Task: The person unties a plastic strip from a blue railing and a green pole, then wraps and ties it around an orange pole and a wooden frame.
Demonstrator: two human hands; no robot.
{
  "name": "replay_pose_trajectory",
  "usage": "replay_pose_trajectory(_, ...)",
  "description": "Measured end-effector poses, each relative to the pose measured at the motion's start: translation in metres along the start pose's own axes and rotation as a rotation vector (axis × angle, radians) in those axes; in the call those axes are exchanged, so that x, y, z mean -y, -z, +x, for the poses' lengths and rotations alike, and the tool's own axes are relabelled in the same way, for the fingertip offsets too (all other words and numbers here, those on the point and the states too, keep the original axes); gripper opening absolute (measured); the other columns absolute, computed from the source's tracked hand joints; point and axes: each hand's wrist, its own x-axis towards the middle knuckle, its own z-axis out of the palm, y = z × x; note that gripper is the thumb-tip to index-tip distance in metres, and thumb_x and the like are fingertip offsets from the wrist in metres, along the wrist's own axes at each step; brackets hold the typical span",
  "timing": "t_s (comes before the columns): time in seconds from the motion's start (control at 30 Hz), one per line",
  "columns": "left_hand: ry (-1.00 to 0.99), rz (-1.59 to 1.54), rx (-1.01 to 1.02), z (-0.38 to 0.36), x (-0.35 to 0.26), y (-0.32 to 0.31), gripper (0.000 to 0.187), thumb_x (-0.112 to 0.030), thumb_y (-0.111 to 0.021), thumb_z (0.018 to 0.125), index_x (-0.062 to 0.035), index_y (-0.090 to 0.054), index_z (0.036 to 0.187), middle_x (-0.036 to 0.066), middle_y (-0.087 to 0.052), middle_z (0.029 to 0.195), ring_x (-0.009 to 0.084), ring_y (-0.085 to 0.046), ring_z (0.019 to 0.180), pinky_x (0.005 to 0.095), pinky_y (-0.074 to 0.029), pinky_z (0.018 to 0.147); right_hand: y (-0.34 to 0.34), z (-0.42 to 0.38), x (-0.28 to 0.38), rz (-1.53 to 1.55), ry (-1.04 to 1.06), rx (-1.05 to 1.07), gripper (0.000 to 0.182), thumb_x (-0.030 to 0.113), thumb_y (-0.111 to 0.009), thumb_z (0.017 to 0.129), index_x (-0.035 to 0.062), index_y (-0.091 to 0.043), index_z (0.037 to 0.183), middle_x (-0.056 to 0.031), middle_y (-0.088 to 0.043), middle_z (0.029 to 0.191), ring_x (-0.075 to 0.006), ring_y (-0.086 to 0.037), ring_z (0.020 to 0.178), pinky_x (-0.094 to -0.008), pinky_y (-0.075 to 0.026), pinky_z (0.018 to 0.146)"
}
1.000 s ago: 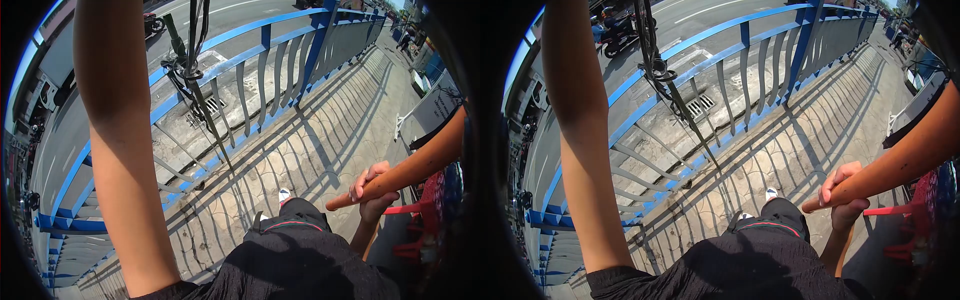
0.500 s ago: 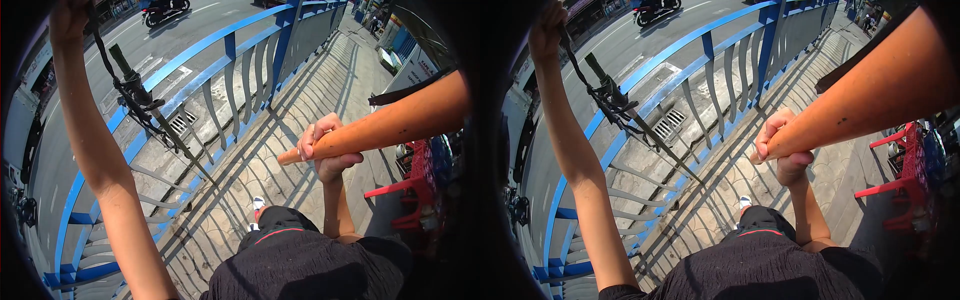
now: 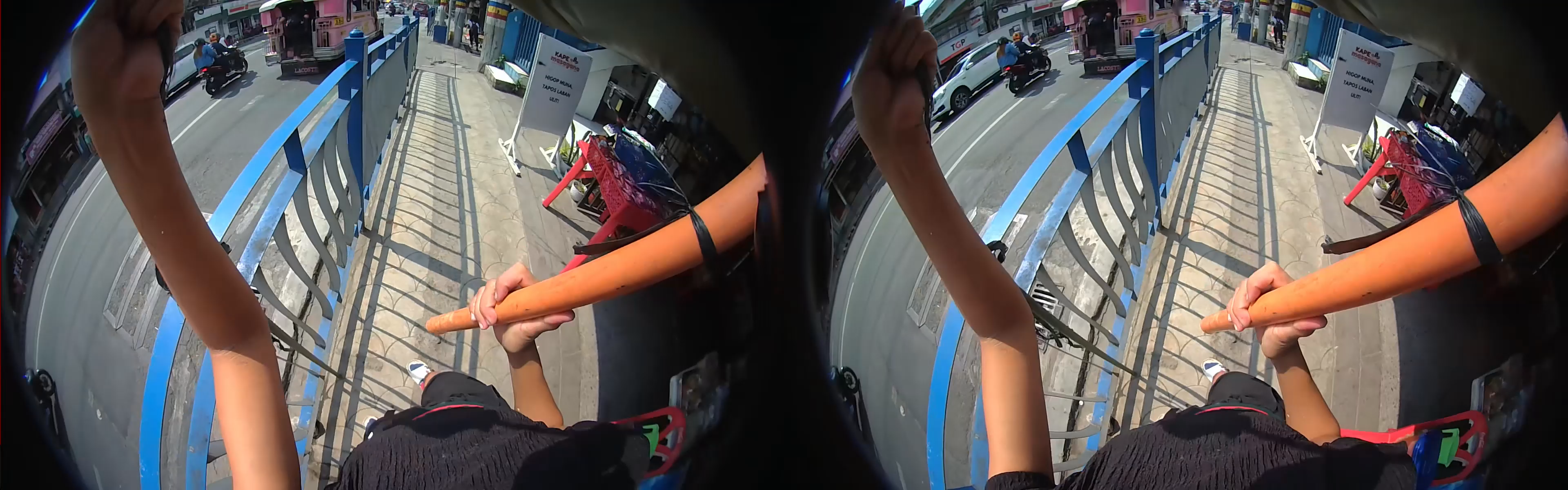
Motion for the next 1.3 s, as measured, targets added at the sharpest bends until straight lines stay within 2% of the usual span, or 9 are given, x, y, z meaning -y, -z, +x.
replay_pose_trajectory(0.07, 0.142, -0.294, 0.243, -0.013, -0.004, -0.001, 0.017, -0.017, -0.063, 0.091, -0.0020, -0.057, 0.086, -0.002, -0.046, 0.059, 0.0075, -0.042, 0.049, 0.0188, -0.037, 0.043, -0.025, -0.027, 0.002, 0.042, -0.016, -0.034, 0.096, 0.098, -0.029, 0.052, 0.0071, -0.041, 0.082, -0.0026, -0.046, 0.056, -0.0115, -0.047, 0.048, -0.0269, -0.044, 0.052)
replay_pose_trajectory(0.17, 0.271, -0.472, 0.167, -0.034, -0.007, -0.014, 0.019, -0.020, -0.052, 0.098, -0.0028, -0.059, 0.096, -0.002, -0.043, 0.063, 0.0073, -0.022, 0.048, 0.0237, -0.020, 0.046, -0.055, -0.055, 0.001, 0.118, -0.004, -0.048, 0.097, 0.098, -0.027, 0.053, 0.0068, -0.041, 0.081, -0.0031, -0.046, 0.056, -0.0124, -0.045, 0.047, -0.0272, -0.042, 0.050)
replay_pose_trajectory(0.23, 0.358, -0.533, 0.215, -0.069, -0.015, -0.041, 0.027, -0.026, -0.054, 0.098, -0.0003, -0.064, 0.097, -0.008, -0.024, 0.056, 0.0011, -0.016, 0.047, 0.0203, -0.013, 0.044, -0.078, -0.067, -0.002, 0.148, -0.038, -0.119, 0.096, 0.099, -0.024, 0.057, 0.0066, -0.041, 0.080, -0.0039, -0.045, 0.055, -0.0138, -0.043, 0.045, -0.0278, -0.040, 0.048)
replay_pose_trajectory(0.37, 0.484, -0.539, 0.243, -0.107, -0.030, -0.057, 0.031, -0.029, -0.052, 0.099, -0.0025, -0.063, 0.087, -0.011, -0.022, 0.055, 0.0012, -0.013, 0.046, 0.0218, -0.012, 0.043, -0.105, -0.100, -0.029, 0.193, -0.017, -0.221, 0.092, 0.097, -0.024, 0.061, 0.0081, -0.040, 0.077, -0.0042, -0.044, 0.054, -0.0147, -0.043, 0.043, -0.0300, -0.040, 0.047)
replay_pose_trajectory(0.73, 0.387, -0.120, 0.239, -0.171, -0.108, -0.068, 0.036, -0.029, -0.056, 0.097, 0.0009, -0.064, 0.079, -0.009, -0.032, 0.052, 0.0004, -0.019, 0.047, 0.0231, -0.012, 0.046, -0.112, -0.264, -0.145, 0.442, -0.188, -0.767, 0.081, 0.091, -0.034, 0.070, 0.0105, -0.040, 0.077, -0.0041, -0.039, 0.051, -0.0177, -0.040, 0.038, -0.0337, -0.039, 0.043)
replay_pose_trajectory(0.8, 0.382, -0.115, 0.226, -0.182, -0.112, -0.070, 0.036, -0.029, -0.056, 0.096, 0.0015, -0.064, 0.079, -0.008, -0.034, 0.053, 0.0005, -0.020, 0.047, 0.0234, -0.012, 0.046, -0.109, -0.300, -0.159, 0.320, -0.236, -0.866, 0.080, 0.090, -0.024, 0.073, 0.0114, -0.041, 0.076, -0.0044, -0.039, 0.050, -0.0195, -0.040, 0.036, -0.0369, -0.040, 0.044)
replay_pose_trajectory(1.0, 0.404, -0.141, 0.144, -0.202, -0.098, -0.073, 0.035, -0.029, -0.058, 0.095, 0.0034, -0.065, 0.084, -0.008, -0.030, 0.054, 0.0015, -0.017, 0.048, 0.0248, -0.010, 0.046, -0.105, -0.401, -0.176, 0.122, -0.245, -1.087, 0.076, 0.084, -0.033, 0.078, 0.0087, -0.042, 0.075, -0.0065, -0.039, 0.048, -0.0209, -0.042, 0.036, -0.0361, -0.040, 0.040)
replay_pose_trajectory(1.17, 0.510, -0.342, 0.118, -0.218, -0.079, -0.068, 0.036, -0.030, -0.057, 0.096, 0.0033, -0.066, 0.085, -0.008, -0.029, 0.055, 0.0018, -0.016, 0.049, 0.0246, -0.010, 0.046, -0.070, -0.534, -0.175, -0.229, -0.265, -1.390, 0.063, 0.061, -0.040, 0.093, 0.0031, -0.048, 0.070, -0.0050, -0.043, 0.047, -0.0167, -0.045, 0.033, -0.0302, -0.036, 0.031)
replay_pose_trajectory(1.3, 0.493, -0.319, 0.166, -0.235, -0.062, -0.074, 0.036, -0.030, -0.058, 0.096, 0.0034, -0.066, 0.084, -0.007, -0.031, 0.055, 0.0018, -0.017, 0.049, 0.0244, -0.010, 0.047, -0.038, -0.581, -0.054, -0.503, -0.542, -1.483, 0.045, 0.046, -0.055, 0.093, 0.0053, -0.052, 0.074, 0.0003, -0.043, 0.049, -0.0089, -0.045, 0.035, -0.0244, -0.036, 0.030)
